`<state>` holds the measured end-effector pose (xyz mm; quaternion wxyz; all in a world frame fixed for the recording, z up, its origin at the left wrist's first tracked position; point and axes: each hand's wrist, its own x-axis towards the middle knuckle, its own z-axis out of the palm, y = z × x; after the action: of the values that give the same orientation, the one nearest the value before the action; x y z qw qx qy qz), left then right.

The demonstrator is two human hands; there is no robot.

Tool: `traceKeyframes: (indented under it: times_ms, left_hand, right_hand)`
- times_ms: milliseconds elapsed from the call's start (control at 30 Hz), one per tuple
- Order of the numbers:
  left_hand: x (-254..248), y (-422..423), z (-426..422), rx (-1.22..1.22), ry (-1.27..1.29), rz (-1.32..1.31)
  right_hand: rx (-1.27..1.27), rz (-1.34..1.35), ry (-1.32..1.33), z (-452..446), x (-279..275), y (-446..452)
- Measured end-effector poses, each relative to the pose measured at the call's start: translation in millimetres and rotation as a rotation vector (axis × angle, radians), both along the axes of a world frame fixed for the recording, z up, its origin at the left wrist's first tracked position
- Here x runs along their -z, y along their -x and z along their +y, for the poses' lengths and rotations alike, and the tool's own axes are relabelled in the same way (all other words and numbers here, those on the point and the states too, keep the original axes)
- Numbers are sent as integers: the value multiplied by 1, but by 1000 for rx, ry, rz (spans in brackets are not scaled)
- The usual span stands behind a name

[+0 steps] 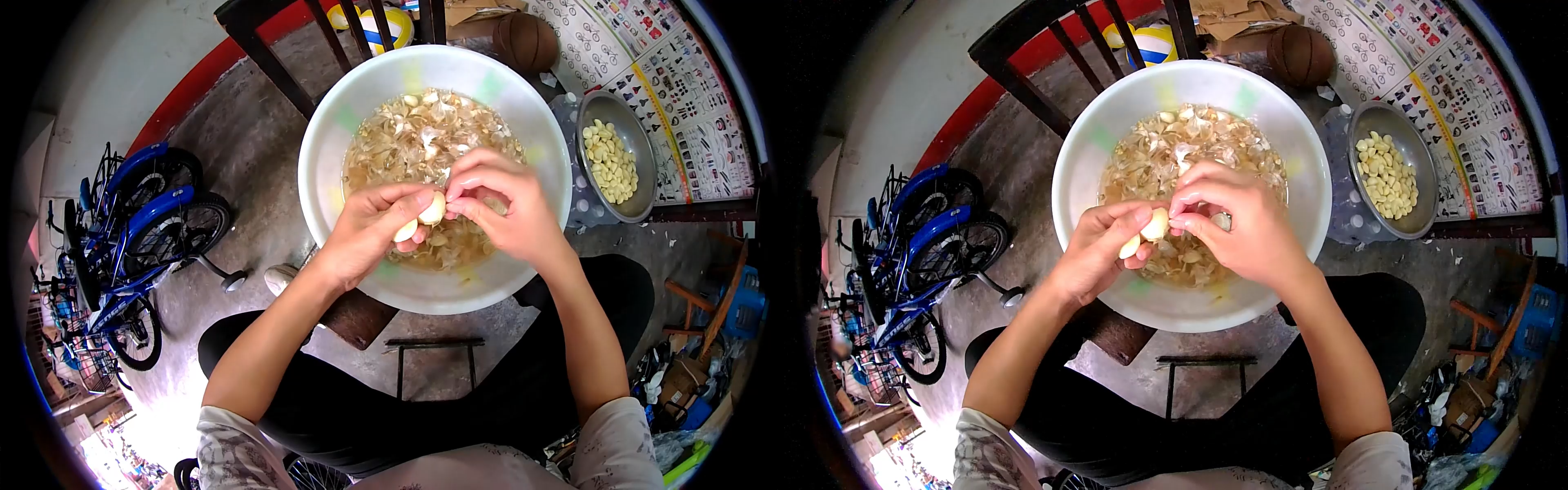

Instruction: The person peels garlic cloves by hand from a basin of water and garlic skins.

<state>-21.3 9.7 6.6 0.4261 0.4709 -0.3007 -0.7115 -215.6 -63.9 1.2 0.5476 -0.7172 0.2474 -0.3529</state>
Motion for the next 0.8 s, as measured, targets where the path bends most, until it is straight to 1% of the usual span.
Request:
traceKeyframes:
  times_ms: [67, 133, 200, 233, 267, 300, 333, 367, 400, 433, 467, 533, 567, 600, 633, 700, 767, 800]
  left_hand:
    - [2, 0, 1, -25, -23, 1]
    - [5, 1, 2, -49, -44, 2]
    - [8, 3, 0, -211, -71, 80]
    - [8, 1, -1, -214, -71, 80]
    - [7, 0, -3, -275, -64, 102]
    - [7, -2, -5, -336, -56, 123]
    - [6, -3, -6, -337, -56, 123]
    - [6, -4, -8, -397, -88, 169]
    - [6, -5, -8, -457, -120, 214]
    - [6, -6, -8, -462, -127, 241]
    - [6, -7, -9, -462, -132, 242]
    - [5, -7, -9, -462, -123, 257]
    - [5, -7, -8, -461, -124, 257]
    - [6, -7, -8, -453, -119, 246]
    - [5, -9, -8, -447, -114, 232]
    - [3, -11, -7, -460, -113, 227]
    - [3, -11, -5, -480, -110, 225]
    - [4, -12, -5, -467, -89, 220]
  right_hand:
    - [-21, 45, 28, 3, 0, -2]
    - [27, 161, 274, 6, -2, -6]
    - [37, 159, 270, 12, -2, -8]
    - [46, 158, 265, 13, -2, -9]
    - [43, 157, 265, 13, -3, -9]
    - [-4, 169, 225, 13, -7, -8]
    - [-50, 182, 184, 12, -10, -6]
    - [-51, 182, 183, 11, -13, -3]
    - [-135, 230, -89, 10, -16, 0]
    - [-216, 275, -363, 9, -17, 3]
    - [-216, 277, -368, 6, -12, 4]
    - [-23, 163, -346, -4, 4, 5]
    - [223, 406, 385, -7, 11, 5]
    - [223, 405, 387, -4, 15, 7]
    - [304, 663, 659, 3, 19, 9]
    - [381, 920, 931, 15, 30, 7]
    - [-95, 784, 264, 25, 44, 0]
    - [-95, 782, 265, 31, 52, -3]
